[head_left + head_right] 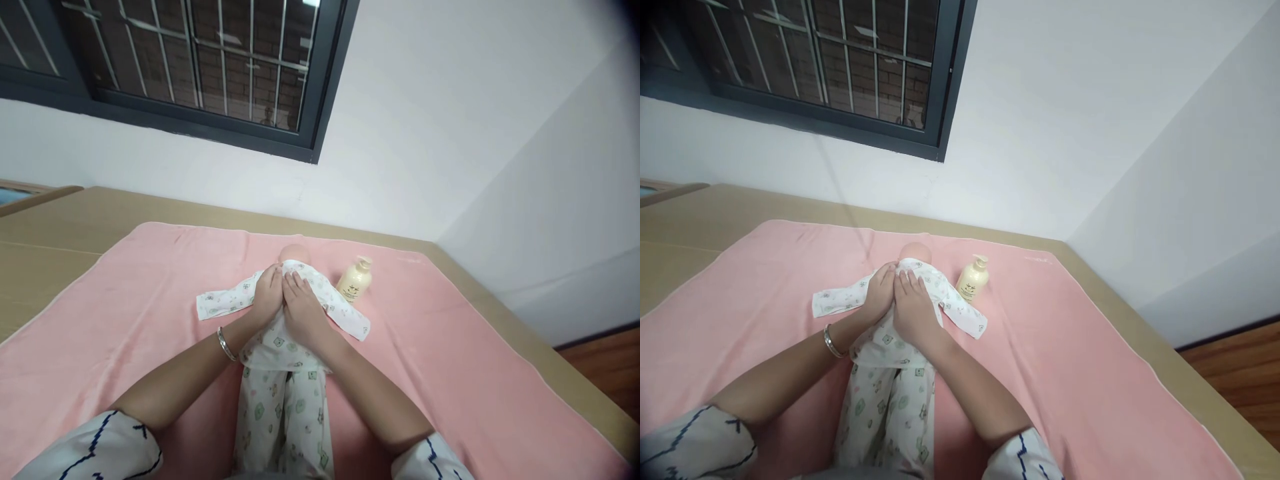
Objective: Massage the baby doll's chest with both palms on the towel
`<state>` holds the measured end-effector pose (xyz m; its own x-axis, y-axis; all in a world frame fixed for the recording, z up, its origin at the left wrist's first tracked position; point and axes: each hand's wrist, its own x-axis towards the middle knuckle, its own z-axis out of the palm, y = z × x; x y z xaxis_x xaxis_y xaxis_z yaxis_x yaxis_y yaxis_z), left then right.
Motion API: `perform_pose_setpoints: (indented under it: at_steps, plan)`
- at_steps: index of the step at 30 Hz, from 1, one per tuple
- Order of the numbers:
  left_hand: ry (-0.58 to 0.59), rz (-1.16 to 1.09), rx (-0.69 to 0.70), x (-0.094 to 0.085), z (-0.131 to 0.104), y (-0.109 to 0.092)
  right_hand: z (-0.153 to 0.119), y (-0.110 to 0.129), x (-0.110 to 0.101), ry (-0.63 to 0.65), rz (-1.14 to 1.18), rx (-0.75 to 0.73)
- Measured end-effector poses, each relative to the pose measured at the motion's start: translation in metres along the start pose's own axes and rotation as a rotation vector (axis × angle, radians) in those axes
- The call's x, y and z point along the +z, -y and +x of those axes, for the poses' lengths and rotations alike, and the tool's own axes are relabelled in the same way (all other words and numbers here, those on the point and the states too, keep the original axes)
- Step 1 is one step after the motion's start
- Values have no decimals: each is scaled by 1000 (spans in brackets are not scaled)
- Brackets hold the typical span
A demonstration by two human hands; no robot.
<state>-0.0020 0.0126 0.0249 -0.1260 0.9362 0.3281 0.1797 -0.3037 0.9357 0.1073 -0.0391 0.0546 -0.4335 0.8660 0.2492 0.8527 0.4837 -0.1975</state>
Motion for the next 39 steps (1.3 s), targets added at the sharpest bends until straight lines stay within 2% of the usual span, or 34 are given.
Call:
perform_pose_setpoints:
  at_steps: [5,8,12,14,18,23,26,30,32,34,37,39]
  plan:
    - [23,88,36,1,-2,8,13,-28,-1,71,105,-41]
    - [26,101,60,2,-3,11,18,-40,-3,63,125,22]
    - [0,131,107,4,-6,15,13,-31,4,-17,20,197]
    - [-10,136,125,4,-7,18,9,-20,10,-77,-48,212]
    - [-7,112,138,3,-7,21,9,-14,16,-123,-38,43]
    - [17,120,158,1,-9,20,20,-45,8,-111,163,-167]
    - [44,119,145,-1,-12,20,21,-56,5,-101,194,-156]
    - [51,122,129,-2,-15,23,12,-47,11,-161,87,72]
    - [47,134,139,-2,-15,24,6,-37,14,-180,41,123]
    - [12,161,155,-2,-15,24,-1,-27,14,-184,17,100]
    - [-58,230,178,-2,-15,25,-9,-17,13,-171,22,-10]
    - [-48,282,196,-2,-17,25,-10,-17,14,-165,47,-52]
